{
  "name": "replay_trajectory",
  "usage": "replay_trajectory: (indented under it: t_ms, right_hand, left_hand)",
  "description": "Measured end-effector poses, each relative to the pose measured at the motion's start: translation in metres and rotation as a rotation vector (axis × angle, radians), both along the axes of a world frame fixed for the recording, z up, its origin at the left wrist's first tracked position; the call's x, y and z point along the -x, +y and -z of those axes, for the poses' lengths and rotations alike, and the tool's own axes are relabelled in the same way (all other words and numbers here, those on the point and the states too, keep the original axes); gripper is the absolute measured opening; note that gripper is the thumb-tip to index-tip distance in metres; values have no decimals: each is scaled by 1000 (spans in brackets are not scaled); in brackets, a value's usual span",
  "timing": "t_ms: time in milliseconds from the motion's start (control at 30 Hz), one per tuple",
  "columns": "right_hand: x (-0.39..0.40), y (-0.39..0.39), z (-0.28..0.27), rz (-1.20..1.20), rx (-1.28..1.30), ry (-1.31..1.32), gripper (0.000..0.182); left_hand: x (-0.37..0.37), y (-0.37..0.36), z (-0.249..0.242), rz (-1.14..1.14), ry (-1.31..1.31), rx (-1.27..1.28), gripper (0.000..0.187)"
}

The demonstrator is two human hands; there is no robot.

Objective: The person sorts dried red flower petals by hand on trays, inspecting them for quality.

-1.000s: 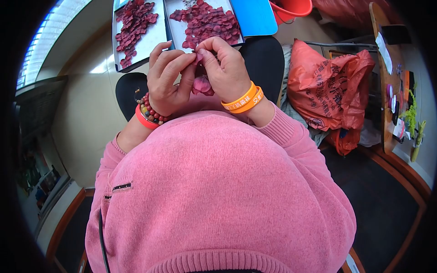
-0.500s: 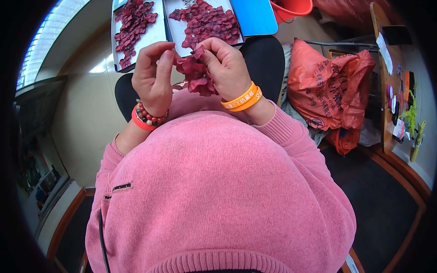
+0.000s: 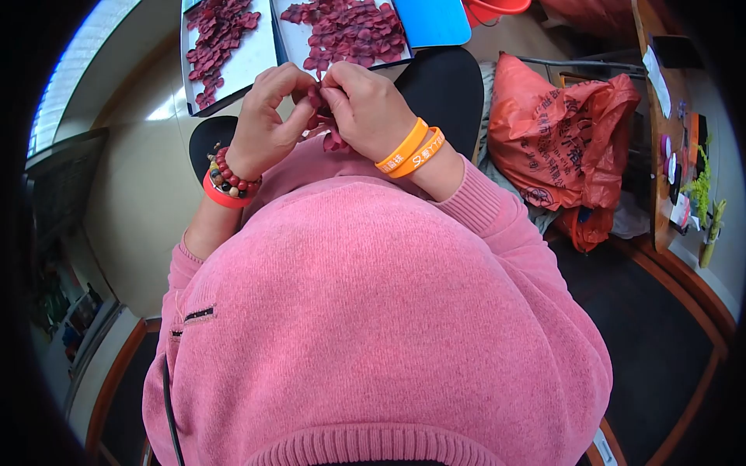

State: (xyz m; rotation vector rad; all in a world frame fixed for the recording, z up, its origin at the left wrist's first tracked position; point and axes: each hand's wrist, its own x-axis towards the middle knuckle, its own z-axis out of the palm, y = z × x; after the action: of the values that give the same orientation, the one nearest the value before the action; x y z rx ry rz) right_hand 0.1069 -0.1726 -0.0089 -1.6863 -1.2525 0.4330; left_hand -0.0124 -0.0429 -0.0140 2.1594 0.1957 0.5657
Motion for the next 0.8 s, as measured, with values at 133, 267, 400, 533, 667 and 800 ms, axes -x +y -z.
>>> replay_trajectory:
  t_ms: [133,267,400,533,667,800]
  right_hand:
    - [3,-1,0,-8,42,24,7]
    - [5,2,2,42,-2,241,7]
    - [3,-1,-5,-16,32,256,8]
    - [2,-2,-6,6,-69,198,11]
    - [3,-4,-13,-20,-129,187,13]
    - [4,-5,-14,-65,-143,199,13]
  left_hand:
    - [2,-4,0,15,133,625,8]
    - [3,-2,7,43,93,922,6]
    - [5,1,13,68,54,994,6]
    - [5,1,15,85,-72,1005,7]
    - [0,-5,12,46,-173,983,8]
    - [4,-1,10,140,-50,1035,11]
